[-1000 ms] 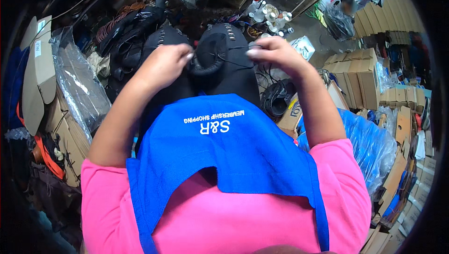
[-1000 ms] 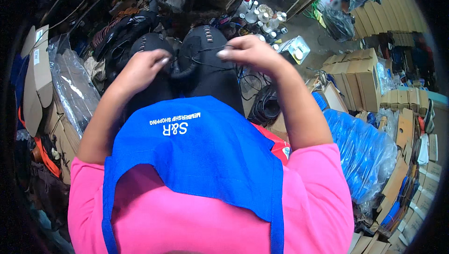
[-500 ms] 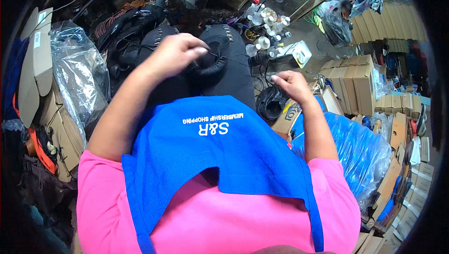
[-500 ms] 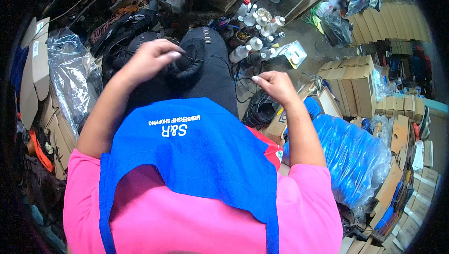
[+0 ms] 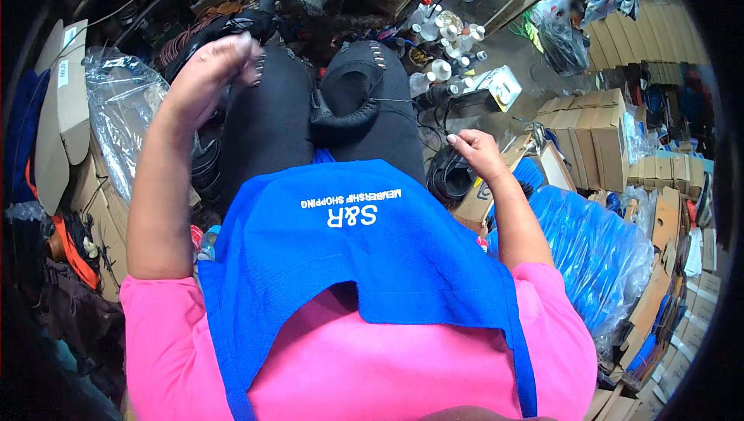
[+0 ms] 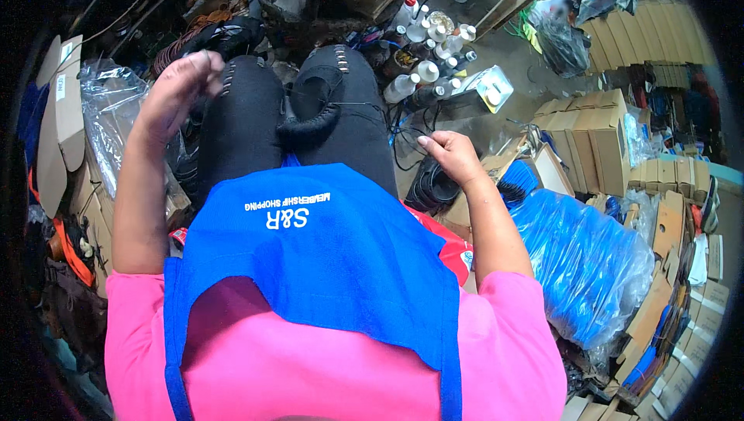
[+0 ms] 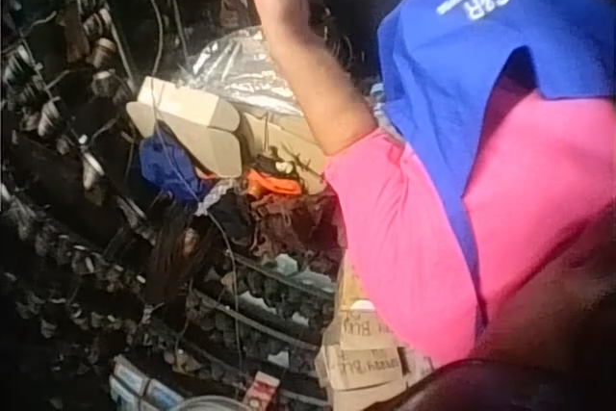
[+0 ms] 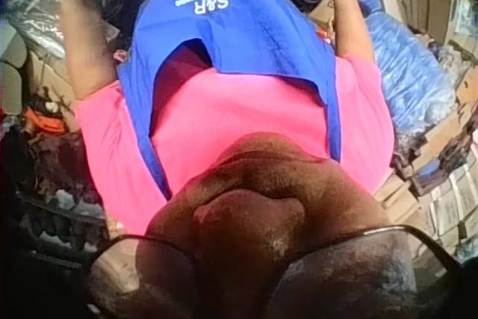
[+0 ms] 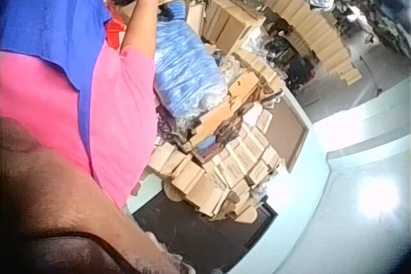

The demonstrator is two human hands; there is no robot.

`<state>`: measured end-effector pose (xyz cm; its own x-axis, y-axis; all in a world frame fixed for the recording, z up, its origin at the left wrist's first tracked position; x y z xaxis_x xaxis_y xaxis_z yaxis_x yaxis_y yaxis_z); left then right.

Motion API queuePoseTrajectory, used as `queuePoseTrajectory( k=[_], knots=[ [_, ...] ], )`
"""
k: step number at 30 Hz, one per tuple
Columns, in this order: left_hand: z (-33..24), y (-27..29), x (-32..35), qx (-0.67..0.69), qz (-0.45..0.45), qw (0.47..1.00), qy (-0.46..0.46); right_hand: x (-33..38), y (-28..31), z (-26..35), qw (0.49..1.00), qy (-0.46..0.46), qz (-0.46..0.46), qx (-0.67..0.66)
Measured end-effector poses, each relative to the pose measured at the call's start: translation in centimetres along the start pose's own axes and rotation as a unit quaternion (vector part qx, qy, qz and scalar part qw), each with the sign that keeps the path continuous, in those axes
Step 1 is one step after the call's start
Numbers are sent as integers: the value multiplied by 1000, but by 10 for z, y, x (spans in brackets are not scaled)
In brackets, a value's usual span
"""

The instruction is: Hand sewing the rim of a black shoe component.

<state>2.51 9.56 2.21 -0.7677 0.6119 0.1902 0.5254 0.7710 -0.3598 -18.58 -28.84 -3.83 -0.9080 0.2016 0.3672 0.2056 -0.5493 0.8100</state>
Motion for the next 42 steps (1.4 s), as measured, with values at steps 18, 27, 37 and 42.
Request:
queuePoseTrajectory(
  k=[18, 27, 37, 42],
  knots=[
    [-1, 35, 4, -215, -115, 960, -141, -10, 62, -5, 972, -33, -194, -131],
    [55, -97, 9, -478, 123, 852, -174, -81, 36, 200, 935, 219, 47, 274],
    [49, -98, 5, -510, 180, 828, -150, -57, 10, 171, 983, 181, -15, 7],
    [19, -69, -23, -340, 62, 927, -148, -48, 34, 192, 978, 191, -85, -14]
  ],
)
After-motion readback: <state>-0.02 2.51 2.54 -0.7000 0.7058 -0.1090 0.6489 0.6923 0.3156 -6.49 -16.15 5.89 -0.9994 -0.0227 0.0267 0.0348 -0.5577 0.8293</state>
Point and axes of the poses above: each hand's wrist, its own x-axis away from the middle knuckle, its own y-axis out of the back of the hand, z = x × y, the point moved 3 cm from there along -x, towards the middle knuckle, and after that the axes turned 13 degrees about x, right-handed, at the moved point
